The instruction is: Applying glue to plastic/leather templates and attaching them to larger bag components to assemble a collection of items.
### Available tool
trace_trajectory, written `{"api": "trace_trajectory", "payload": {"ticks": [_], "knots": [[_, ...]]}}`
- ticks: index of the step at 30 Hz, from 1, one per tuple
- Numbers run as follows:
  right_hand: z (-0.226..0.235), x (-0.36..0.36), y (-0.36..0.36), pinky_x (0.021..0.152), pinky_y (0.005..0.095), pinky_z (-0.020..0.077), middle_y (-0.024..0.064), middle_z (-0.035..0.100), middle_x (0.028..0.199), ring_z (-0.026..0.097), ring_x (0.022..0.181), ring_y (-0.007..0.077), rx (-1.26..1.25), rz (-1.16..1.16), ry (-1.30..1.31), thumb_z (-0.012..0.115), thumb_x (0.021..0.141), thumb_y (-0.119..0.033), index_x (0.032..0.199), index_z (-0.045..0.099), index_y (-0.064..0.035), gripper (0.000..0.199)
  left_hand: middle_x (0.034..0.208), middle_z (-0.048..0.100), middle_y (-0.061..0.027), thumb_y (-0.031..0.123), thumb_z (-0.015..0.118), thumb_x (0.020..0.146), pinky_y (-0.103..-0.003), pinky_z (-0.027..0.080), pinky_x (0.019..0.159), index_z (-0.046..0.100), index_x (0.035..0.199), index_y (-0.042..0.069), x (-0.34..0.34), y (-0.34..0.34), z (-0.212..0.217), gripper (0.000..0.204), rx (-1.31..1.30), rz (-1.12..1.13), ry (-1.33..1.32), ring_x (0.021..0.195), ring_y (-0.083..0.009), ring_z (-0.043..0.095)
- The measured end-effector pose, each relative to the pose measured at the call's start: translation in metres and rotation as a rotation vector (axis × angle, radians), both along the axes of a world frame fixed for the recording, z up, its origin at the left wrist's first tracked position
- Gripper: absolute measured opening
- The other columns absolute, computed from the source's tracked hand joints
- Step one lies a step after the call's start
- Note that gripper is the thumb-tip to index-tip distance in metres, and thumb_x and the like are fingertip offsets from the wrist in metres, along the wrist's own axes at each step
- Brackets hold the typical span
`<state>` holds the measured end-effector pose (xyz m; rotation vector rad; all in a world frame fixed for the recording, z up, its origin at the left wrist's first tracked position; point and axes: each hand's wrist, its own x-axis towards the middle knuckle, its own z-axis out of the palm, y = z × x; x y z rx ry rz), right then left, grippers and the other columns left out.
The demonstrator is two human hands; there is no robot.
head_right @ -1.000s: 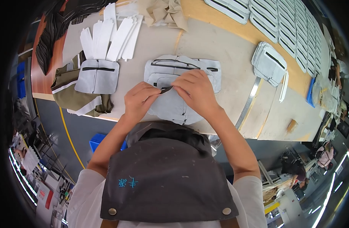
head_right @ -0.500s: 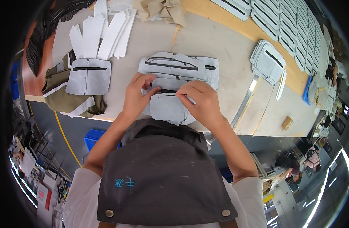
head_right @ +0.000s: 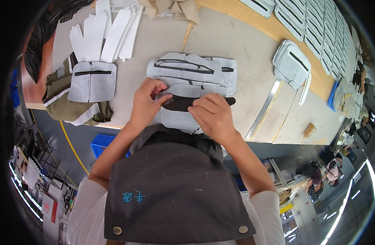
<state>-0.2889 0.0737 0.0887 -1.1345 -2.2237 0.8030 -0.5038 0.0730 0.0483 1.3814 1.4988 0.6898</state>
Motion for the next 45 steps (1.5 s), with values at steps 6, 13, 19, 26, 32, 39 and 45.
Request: {"api": "trace_trajectory", "payload": {"ticks": [6, 13, 19, 26, 32, 39, 45], "knots": [[0.006, -0.002, 0.002, 0.07, 0.0373, 0.0455, 0.0062, 0.061, 0.09, 0.056, 0.081, 0.0258, -0.179, -0.052, -0.011, 0.072, 0.064, 0.0, 0.088, 0.061, -0.0041, 0.026, 0.076, 0.059, -0.0037, 0.0, 0.074, 0.073, -0.024, 0.043, 0.058, 0.066, 0.089, 0.002, 0.001, -0.001, 0.005, 0.018, -0.165, 0.079, -0.157, 0.067, -0.012, 0.053], [0.017, -0.011, 0.019, 0.082, 0.0363, 0.0427, 0.0044, 0.061, 0.089, 0.057, 0.091, 0.0244, -0.085, -0.05, -0.148, 0.07, 0.063, 0.002, 0.09, 0.062, -0.0058, 0.029, 0.087, 0.065, -0.0087, 0.002, 0.068, 0.079, -0.032, 0.047, 0.065, 0.068, 0.092, 0.001, -0.016, -0.006, 0.016, 0.013, 0.202, -0.159, -0.2, 0.077, -0.0253, 0.058], [0.013, -0.01, 0.012, 0.074, 0.0343, 0.045, 0.0031, 0.062, 0.087, 0.058, 0.085, 0.0226, -0.121, 0.048, -0.078, 0.068, 0.064, 0.002, 0.085, 0.064, -0.006, 0.022, 0.097, 0.061, -0.0108, 0.006, 0.072, 0.076, -0.033, 0.046, 0.068, 0.064, 0.102, 0.001, -0.02, 0.015, -0.005, 0.028, 0.229, -0.032, 0.132, 0.081, -0.0255, 0.057], [0.014, -0.014, 0.012, 0.075, 0.0364, 0.0469, 0.0053, 0.063, 0.092, 0.059, 0.088, 0.0251, -0.132, -0.016, -0.076, 0.068, 0.062, 0.005, 0.086, 0.064, -0.0052, 0.026, 0.075, 0.061, -0.0086, 0.001, 0.074, 0.07, -0.031, 0.047, 0.063, 0.068, 0.084, 0.001, -0.023, 0.01, 0.004, 0.015, 0.389, -0.072, 0.12, 0.073, -0.0241, 0.058], [0.013, -0.021, 0.019, 0.081, 0.0368, 0.0463, 0.0051, 0.061, 0.098, 0.058, 0.092, 0.0239, -0.072, 0.025, -0.12, 0.067, 0.064, 0.002, 0.085, 0.063, -0.0053, 0.022, 0.072, 0.063, -0.0081, 0.002, 0.073, 0.071, -0.032, 0.047, 0.062, 0.069, 0.084, 0.003, -0.028, -0.002, 0.017, 0.013, 0.392, -0.159, -0.152, 0.07, -0.0233, 0.059], [0.019, -0.021, 0.007, 0.077, 0.0343, 0.0467, 0.0057, 0.064, 0.088, 0.061, 0.083, 0.0232, -0.094, 0.115, -0.101, 0.065, 0.067, 0.001, 0.091, 0.064, -0.0055, 0.026, 0.072, 0.063, -0.0075, 0.005, 0.073, 0.077, -0.026, 0.045, 0.058, 0.065, 0.098, 0.002, -0.029, 0.006, -0.013, 0.023, 0.21, 0.034, 0.044, 0.065, -0.0179, 0.058], [0.016, -0.021, 0.006, 0.074, 0.0344, 0.047, 0.0063, 0.064, 0.09, 0.061, 0.084, 0.0237, -0.109, 0.085, -0.097, 0.065, 0.066, 0.002, 0.09, 0.064, -0.0031, 0.025, 0.069, 0.06, -0.0073, 0.006, 0.077, 0.072, -0.029, 0.044, 0.056, 0.064, 0.091, 0.001, -0.024, -0.002, 0.002, 0.023, -0.12, 0.079, 0.12, 0.061, -0.0181, 0.055]]}}
